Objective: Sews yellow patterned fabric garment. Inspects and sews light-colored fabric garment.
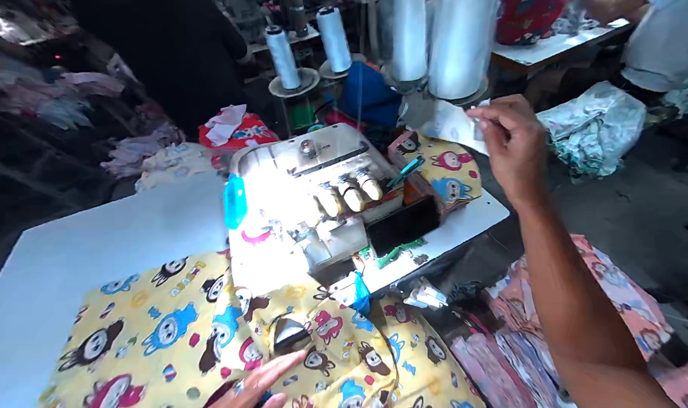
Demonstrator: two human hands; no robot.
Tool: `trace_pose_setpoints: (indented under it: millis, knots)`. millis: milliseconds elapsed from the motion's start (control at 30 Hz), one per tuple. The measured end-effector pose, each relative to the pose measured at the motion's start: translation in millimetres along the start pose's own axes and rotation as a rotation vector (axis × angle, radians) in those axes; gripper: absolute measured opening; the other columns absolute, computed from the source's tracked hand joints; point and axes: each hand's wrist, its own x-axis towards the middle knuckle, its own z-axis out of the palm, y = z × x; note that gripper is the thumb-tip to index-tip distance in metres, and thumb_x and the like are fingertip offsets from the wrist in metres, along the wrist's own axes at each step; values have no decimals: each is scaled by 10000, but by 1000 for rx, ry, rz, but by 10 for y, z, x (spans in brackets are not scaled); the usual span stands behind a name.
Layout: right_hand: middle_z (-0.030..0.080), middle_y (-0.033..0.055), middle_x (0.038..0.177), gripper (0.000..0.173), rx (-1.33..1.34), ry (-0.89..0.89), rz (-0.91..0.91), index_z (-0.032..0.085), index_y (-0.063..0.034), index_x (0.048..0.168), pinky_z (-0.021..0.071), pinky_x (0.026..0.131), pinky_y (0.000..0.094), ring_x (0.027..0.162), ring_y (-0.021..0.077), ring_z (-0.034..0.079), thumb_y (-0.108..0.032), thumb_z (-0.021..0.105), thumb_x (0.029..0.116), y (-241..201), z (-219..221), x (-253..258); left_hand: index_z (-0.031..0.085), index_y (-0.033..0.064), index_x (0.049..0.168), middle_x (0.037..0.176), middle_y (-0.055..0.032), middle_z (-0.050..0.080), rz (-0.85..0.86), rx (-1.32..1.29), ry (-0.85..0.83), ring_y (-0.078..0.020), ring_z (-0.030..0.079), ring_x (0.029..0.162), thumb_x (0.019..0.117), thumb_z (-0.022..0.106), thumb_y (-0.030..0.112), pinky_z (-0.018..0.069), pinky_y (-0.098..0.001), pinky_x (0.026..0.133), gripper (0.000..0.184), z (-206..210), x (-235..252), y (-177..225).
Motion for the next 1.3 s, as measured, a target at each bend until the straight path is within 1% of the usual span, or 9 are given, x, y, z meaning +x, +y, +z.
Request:
trace_pose_setpoints:
  millis: [100,267,367,433,567,700,800,933,1300]
  knots:
    - [683,122,1146,234,188,-283,-120,736,-16,1135,532,879,215,1000,95,650,-94,537,1042,-657,-141,-136,595,175,1442,1265,32,725,49,-141,43,-89,681,1165,1066,495,446,554,-286,1029,474,90,205,136]
    - [715,-35,1030,205,663,-708,-259,785,-108,1030,564,876,172,989,14,662,-168,590,1008,-1663,166,-626,511,54,1488,1422,-12,620,7,-244,164,-109,587,1297,840,698,658,499,-312,1089,905,334,567,202]
    - [709,-29,994,133,658,-635,-184,775,-108,1026,544,779,130,902,-15,657,-147,663,965,-2061,536,-955,725,30,1036,959,62,726,-169,-358,178,29,681,896,892,776,277,582,-182,830,290,344,656,160]
    - [676,-13,979,224,750,-555,-8,722,-65,1143,520,689,150,791,0,607,-180,701,952,-2182,768,-1128,694,83,925,777,69,675,-334,-406,191,20,643,700,939,704,157,560,-172,668,76,240,651,102]
    - [678,18,1270,521,1136,-678,428,571,-85,1409,581,923,273,1072,105,677,-231,732,936,-2209,1101,-1460,599,114,1169,860,16,711,-467,-536,245,-42,688,732,1010,601,101,590,-217,678,159,9,523,-22]
    - [728,-2,1156,430,1242,-751,632,627,-41,1319,574,941,239,1054,66,692,-157,736,920,-2329,1214,-1647,581,73,1327,1012,-11,723,-484,-670,333,-76,707,845,1052,519,98,611,-267,774,283,-71,433,-109]
    - [735,-17,967,218,1212,-691,662,707,-58,1123,593,813,205,870,43,699,-60,725,906,-2418,1245,-1665,636,81,1240,973,-3,725,-507,-709,419,-68,704,825,1065,518,134,608,-259,753,218,-83,425,-118]
    - [682,-51,913,32,1157,-649,602,711,-120,967,558,720,169,793,18,643,-112,682,957,-2417,1280,-1659,653,91,1200,963,2,721,-526,-705,469,-64,703,823,1076,516,188,603,-249,747,208,-108,436,-133]
    - [721,-54,953,155,1051,-585,487,682,-74,1139,562,763,153,834,-7,673,-66,611,1001,-2371,1267,-1632,682,58,1176,939,-17,721,-508,-593,300,-37,678,768,962,660,18,574,-188,672,219,-183,442,-231]
